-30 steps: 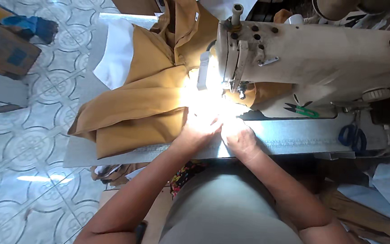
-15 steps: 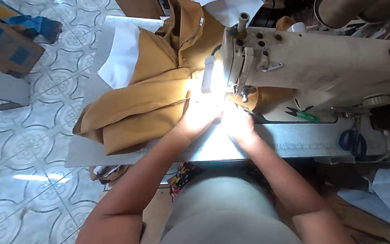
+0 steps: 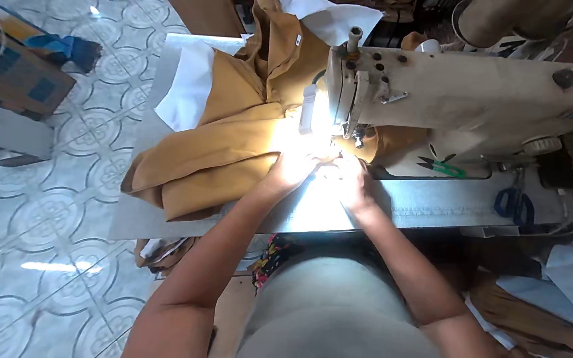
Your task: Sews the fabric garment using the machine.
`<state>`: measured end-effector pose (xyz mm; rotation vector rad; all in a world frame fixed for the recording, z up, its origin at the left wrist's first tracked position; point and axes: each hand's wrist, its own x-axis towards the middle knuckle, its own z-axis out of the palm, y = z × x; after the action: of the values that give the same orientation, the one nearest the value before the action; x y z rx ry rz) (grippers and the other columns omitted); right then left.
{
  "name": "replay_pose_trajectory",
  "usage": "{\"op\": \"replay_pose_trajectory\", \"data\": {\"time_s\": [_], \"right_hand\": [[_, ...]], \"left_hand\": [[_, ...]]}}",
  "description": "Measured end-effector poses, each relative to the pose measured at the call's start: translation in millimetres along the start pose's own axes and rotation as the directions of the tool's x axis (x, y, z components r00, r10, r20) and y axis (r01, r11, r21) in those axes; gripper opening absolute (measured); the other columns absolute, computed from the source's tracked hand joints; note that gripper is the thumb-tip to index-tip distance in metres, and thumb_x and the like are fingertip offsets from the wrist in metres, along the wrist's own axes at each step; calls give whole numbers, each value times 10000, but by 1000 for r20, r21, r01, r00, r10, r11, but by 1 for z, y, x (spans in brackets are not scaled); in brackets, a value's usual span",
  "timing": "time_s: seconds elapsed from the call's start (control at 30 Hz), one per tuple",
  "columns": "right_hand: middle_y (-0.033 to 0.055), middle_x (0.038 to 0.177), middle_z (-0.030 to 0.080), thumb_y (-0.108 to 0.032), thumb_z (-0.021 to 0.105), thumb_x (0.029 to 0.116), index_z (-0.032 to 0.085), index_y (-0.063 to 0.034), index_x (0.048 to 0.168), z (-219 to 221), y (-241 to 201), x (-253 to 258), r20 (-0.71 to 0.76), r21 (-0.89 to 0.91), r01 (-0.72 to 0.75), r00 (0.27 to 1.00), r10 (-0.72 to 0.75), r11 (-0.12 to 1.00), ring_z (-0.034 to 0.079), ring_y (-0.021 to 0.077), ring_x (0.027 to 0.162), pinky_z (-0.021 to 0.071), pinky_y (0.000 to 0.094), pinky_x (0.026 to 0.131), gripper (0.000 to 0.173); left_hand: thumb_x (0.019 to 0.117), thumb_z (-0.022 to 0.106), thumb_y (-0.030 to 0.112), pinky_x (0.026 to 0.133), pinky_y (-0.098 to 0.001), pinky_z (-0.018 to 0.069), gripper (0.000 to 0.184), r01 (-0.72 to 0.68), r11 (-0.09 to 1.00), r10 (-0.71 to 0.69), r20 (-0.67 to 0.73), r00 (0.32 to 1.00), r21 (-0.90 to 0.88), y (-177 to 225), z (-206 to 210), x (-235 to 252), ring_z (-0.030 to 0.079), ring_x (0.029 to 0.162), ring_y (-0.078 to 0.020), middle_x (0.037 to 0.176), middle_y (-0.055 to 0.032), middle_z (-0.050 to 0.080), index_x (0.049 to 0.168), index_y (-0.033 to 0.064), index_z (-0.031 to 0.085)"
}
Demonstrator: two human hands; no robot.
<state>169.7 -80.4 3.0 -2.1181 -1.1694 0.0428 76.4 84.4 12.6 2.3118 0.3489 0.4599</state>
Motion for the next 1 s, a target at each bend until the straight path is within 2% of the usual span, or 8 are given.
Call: {"op": "replay_pose_trajectory", "data": {"time_s": [0.1, 0.2, 0.33, 0.47, 0.57, 0.7, 0.83, 1.0], "right_hand": [[174, 1138, 688, -163, 748, 912, 727, -17, 1021, 5, -8, 12, 1, 104, -96, 995, 97, 990, 683, 318, 1017, 559, 526, 880, 183], [122, 843, 682, -155, 731, 917, 683, -26, 934, 1, -9, 7, -12, 257, -129, 991, 137, 958, 667, 232, 721, 566, 436, 646, 138], [8, 630, 572, -13, 752, 878, 570, -9, 966, -24, -27, -23, 318, 628, -519, 851, 418, 580, 522, 45, 489, 472, 202, 483, 203], [64, 804, 659, -115, 718, 925, 625, 4, 1118, -29, -15, -36, 121, 244, -334, 942, 314, 910, 633, 124, 678, 552, 301, 652, 245], [182, 1155, 677, -122, 706, 937, 684, 0, 1185, -27, -25, -22, -26, 8, -157, 987, 157, 988, 702, 289, 1000, 602, 440, 839, 278], [185, 1060, 704, -219, 703, 959, 672, 28, 1208, -17, -33, -9, 41, 13, -169, 985, 168, 986, 717, 283, 883, 603, 450, 784, 352], [178, 920, 711, -147, 658, 959, 692, 39, 1060, -10, -26, -14, 57, -62, -139, 988, 142, 988, 724, 293, 785, 606, 452, 706, 214], [181, 924, 721, -59, 666, 925, 725, 31, 1003, -22, -33, -16, 75, -120, -98, 991, 107, 988, 732, 318, 815, 606, 476, 720, 132]], "left_hand": [[901, 738, 87, 919, -371, 556, 157, 50, 995, -49, 17, 999, -85, 3, -2, 3, 685, 975, -181, 1027, -120, 718, 1039, 17, 718], [878, 800, 168, 943, -473, 532, 250, -39, 994, 32, 69, 997, 105, 11, -11, -6, 681, 1019, -264, 1055, -148, 722, 1071, 19, 741], [961, 621, 63, 1087, -599, 392, 168, -442, 821, 413, 158, 897, 362, 11, -20, -20, 623, 1183, -327, 1133, -88, 722, 1006, 113, 775], [971, 592, 37, 1006, -607, 442, 211, -479, 758, 398, 268, 877, 442, 12, -16, -30, 625, 1204, -303, 1151, -37, 721, 987, 153, 768], [973, 598, 40, 1010, -609, 412, 222, -450, 766, 371, 256, 893, 459, 14, -13, -32, 630, 1182, -290, 1145, -32, 727, 992, 156, 786], [942, 633, 11, 960, -623, 442, 196, -421, 761, 358, 222, 907, 494, 19, -12, -34, 664, 1093, -309, 1096, -46, 734, 973, 143, 775], [948, 636, -24, 1125, -759, 217, 279, -332, 766, 251, 219, 943, 551, 38, -11, -41, 631, 1207, -350, 1070, -60, 746, 1101, 169, 769], [939, 623, -48, 1069, -859, 127, 467, -236, 729, 60, 284, 957, 642, 54, -3, -51, 592, 1228, -430, 1217, -143, 676, 1290, 250, 704]]}}
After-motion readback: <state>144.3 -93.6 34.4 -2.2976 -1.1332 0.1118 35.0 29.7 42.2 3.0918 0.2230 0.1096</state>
